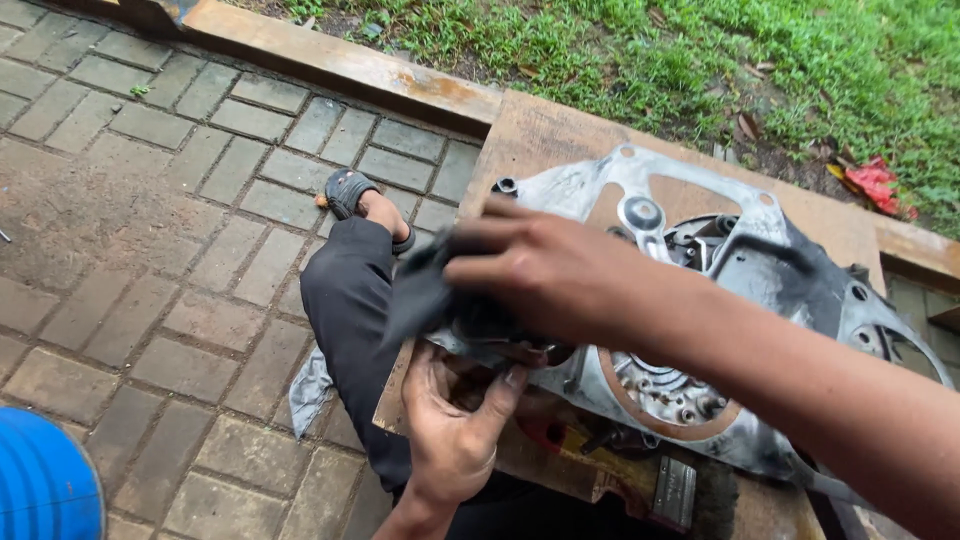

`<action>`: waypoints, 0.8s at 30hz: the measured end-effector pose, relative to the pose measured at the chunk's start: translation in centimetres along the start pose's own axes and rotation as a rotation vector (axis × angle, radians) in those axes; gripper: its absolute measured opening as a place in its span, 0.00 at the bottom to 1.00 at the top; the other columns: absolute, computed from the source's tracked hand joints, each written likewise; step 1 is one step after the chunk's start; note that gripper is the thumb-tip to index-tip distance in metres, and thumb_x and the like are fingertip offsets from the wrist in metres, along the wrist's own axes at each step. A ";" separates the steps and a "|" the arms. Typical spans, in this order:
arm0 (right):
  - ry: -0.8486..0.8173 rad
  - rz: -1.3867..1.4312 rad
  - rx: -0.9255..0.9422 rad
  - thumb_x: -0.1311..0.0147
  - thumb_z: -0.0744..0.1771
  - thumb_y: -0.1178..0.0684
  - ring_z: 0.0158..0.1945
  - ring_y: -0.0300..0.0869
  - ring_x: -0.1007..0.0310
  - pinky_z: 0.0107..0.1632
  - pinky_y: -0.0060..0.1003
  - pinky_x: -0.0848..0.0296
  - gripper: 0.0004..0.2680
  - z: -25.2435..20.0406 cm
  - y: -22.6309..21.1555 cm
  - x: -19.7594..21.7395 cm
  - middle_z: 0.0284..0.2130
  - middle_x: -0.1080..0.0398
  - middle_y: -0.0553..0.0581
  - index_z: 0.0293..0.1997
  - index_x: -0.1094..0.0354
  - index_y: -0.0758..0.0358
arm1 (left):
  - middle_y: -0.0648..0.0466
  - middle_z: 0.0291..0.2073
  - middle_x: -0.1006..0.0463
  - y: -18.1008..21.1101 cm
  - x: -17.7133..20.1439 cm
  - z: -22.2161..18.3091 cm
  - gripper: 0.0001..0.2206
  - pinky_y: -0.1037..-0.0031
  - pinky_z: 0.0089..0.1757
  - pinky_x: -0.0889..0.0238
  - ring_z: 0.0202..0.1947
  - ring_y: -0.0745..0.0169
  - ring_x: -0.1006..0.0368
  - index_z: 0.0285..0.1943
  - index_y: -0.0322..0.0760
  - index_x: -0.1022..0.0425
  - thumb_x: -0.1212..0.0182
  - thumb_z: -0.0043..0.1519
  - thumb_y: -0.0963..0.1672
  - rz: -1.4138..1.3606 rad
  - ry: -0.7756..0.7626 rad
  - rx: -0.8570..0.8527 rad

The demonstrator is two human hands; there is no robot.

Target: The person removes debris from a metal engine component by hand, then uses a brush and a wire brush to scrub the surfaces, and finally wipes the part with a cloth.

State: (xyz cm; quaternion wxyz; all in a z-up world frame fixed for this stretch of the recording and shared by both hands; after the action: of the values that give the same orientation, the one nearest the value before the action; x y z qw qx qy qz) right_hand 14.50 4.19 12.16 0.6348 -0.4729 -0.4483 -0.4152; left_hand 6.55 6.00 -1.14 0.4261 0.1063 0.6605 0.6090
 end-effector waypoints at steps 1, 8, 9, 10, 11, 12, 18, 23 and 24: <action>0.031 -0.086 -0.045 0.37 0.64 0.51 0.50 0.51 0.30 0.52 0.46 0.22 0.09 -0.4 1.7 0.4 0.49 0.25 0.60 0.48 0.24 0.57 | 0.46 0.46 0.17 1.1 -0.6 0.2 0.23 0.72 0.50 0.26 0.45 0.59 0.19 0.60 0.30 0.31 0.31 0.56 0.41 -0.018 -0.055 -0.031; -0.096 -0.362 -0.290 0.43 0.65 0.57 0.39 0.48 0.29 0.47 0.45 0.26 0.10 -5.4 9.2 3.4 0.42 0.23 0.51 0.49 0.22 0.52 | 0.41 0.35 0.16 2.7 -2.1 0.2 0.22 0.64 0.49 0.21 0.40 0.52 0.17 0.64 0.23 0.39 0.38 0.62 0.38 -0.156 -0.172 -0.040; -0.238 -0.409 -0.573 0.43 0.66 0.53 0.43 0.45 0.28 0.45 0.43 0.21 0.09 -7.0 11.2 4.0 0.43 0.24 0.49 0.50 0.24 0.50 | 0.42 0.36 0.16 2.8 -2.2 0.1 0.20 0.63 0.50 0.21 0.40 0.52 0.17 0.61 0.24 0.37 0.38 0.62 0.39 -0.140 -0.175 -0.041; -0.371 -0.457 -0.864 0.43 0.66 0.50 0.47 0.41 0.26 0.44 0.41 0.16 0.09 -9.4 12.9 5.0 0.44 0.24 0.47 0.51 0.25 0.48 | 0.43 0.37 0.16 2.8 -2.3 0.1 0.18 0.62 0.51 0.22 0.41 0.51 0.17 0.59 0.25 0.36 0.38 0.62 0.40 -0.127 -0.181 -0.043; -0.373 -0.456 -0.866 0.43 0.66 0.50 0.47 0.41 0.26 0.44 0.41 0.16 0.09 -10.3 13.2 5.4 0.44 0.24 0.47 0.51 0.25 0.48 | 0.43 0.37 0.16 2.7 -2.2 -0.1 0.18 0.62 0.51 0.22 0.41 0.51 0.17 0.59 0.25 0.36 0.38 0.62 0.40 -0.127 -0.182 -0.040; -0.353 -0.562 -0.869 0.47 0.68 0.51 0.48 0.44 0.27 0.44 0.43 0.15 0.09 -11.1 13.5 6.6 0.45 0.25 0.47 0.53 0.26 0.47 | 0.42 0.37 0.16 2.5 -2.1 -0.2 0.25 0.63 0.49 0.21 0.41 0.51 0.17 0.66 0.26 0.43 0.38 0.62 0.40 -0.127 -0.176 -0.029; -0.077 -1.068 -0.633 0.48 0.71 0.54 0.49 0.48 0.20 0.39 0.41 0.13 0.12 -13.3 11.5 11.0 0.53 0.22 0.55 0.61 0.27 0.45 | 0.42 0.37 0.17 2.3 -2.1 -0.4 0.29 0.61 0.49 0.19 0.40 0.50 0.17 0.71 0.28 0.47 0.37 0.62 0.40 -0.127 -0.172 -0.035; 0.326 -0.628 -0.245 0.48 0.66 0.70 0.48 0.62 0.28 0.49 0.55 0.21 0.14 -9.0 5.4 9.1 0.51 0.31 0.76 0.58 0.25 0.74 | 0.44 0.34 0.17 2.7 -2.4 -0.7 0.25 0.63 0.48 0.21 0.38 0.53 0.17 0.66 0.28 0.44 0.37 0.62 0.39 -0.094 -0.177 -0.077; 0.312 -0.335 -0.242 0.46 0.66 0.67 0.45 0.55 0.26 0.45 0.49 0.21 0.13 -7.9 5.2 7.0 0.50 0.30 0.68 0.56 0.28 0.67 | 0.44 0.33 0.17 2.7 -2.3 -0.7 0.27 0.66 0.47 0.22 0.38 0.55 0.17 0.68 0.28 0.45 0.37 0.61 0.39 -0.067 -0.160 -0.092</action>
State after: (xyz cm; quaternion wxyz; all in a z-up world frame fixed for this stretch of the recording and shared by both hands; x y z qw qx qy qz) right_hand 22.64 -3.14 16.46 0.5576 -0.3948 -0.3640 -0.6330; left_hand 6.45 4.61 2.23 0.5019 0.1127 0.5988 0.6139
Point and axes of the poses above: each hand's wrist, its own z-axis towards the middle knuckle, its own x-axis out of the back of the hand, y = z × x, the point moved 9 cm from there along z, towards the middle knuckle
